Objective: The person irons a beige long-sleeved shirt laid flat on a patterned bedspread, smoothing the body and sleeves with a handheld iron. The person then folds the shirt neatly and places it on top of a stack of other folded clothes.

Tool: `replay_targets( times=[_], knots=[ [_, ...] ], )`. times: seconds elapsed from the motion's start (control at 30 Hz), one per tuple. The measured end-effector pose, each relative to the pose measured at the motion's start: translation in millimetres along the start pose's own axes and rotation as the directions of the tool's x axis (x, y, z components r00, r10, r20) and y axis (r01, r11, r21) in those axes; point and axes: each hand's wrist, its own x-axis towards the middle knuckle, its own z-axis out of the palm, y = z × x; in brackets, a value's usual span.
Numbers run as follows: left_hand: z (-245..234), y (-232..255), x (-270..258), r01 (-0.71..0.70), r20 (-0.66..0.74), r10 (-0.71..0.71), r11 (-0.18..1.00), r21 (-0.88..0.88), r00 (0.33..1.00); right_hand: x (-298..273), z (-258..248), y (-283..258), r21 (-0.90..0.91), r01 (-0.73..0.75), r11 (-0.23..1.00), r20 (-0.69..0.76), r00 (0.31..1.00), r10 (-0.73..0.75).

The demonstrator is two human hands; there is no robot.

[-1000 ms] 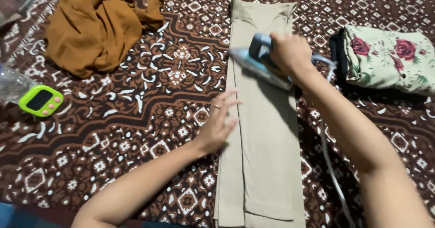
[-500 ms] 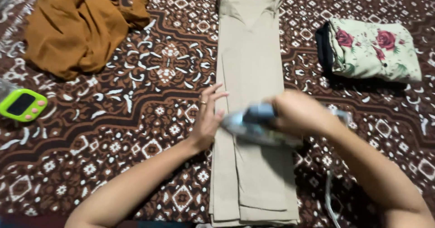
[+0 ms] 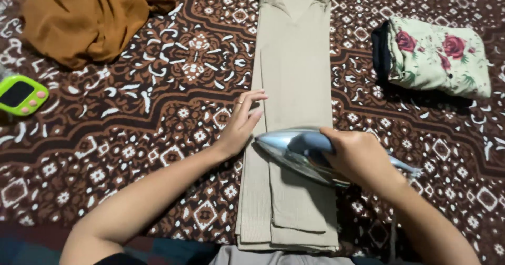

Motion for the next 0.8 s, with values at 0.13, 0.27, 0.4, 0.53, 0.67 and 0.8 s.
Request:
replay_targets(
  times=[0.13, 0.27, 0.4, 0.53, 0.67, 0.8],
  knots=[
    [3, -7, 2, 0.016, 0.007, -0.016, 0.999, -0.037, 1.0, -2, -46, -16, 0.21, 0.15, 0.966, 0.312, 0.926, -0.212],
    [4, 10, 1, 0.087, 0.007, -0.087, 0.995, -0.041, 0.996, -18, -80, -24, 0.428, 0.426, 0.797, 0.358, 0.73, -0.582],
    [6, 8, 0, 0.095, 0.002, -0.095, 0.994, 0.051, 0.995, -28, -96, -4, 0.422, 0.205, 0.883, 0.44, 0.806, -0.397],
    [1, 19, -2, 0.027, -0.065, -0.023, 0.997, 0.066, 0.998, -14, -102, 16, 0.206, -0.155, 0.966, 0.354, 0.932, 0.074],
    [-6, 39, -2, -0.105, -0.169, 0.141, 0.973, 0.205, 0.975, 29, -91, 25, 0.123, 0.012, 0.992, 0.001, 1.0, -0.012],
    [9, 61, -12, -0.209, 0.013, 0.22, 0.902, 0.377, 0.975, 91, -64, 36, 0.214, -0.129, 0.968, 0.105, 0.989, 0.108]
  ],
)
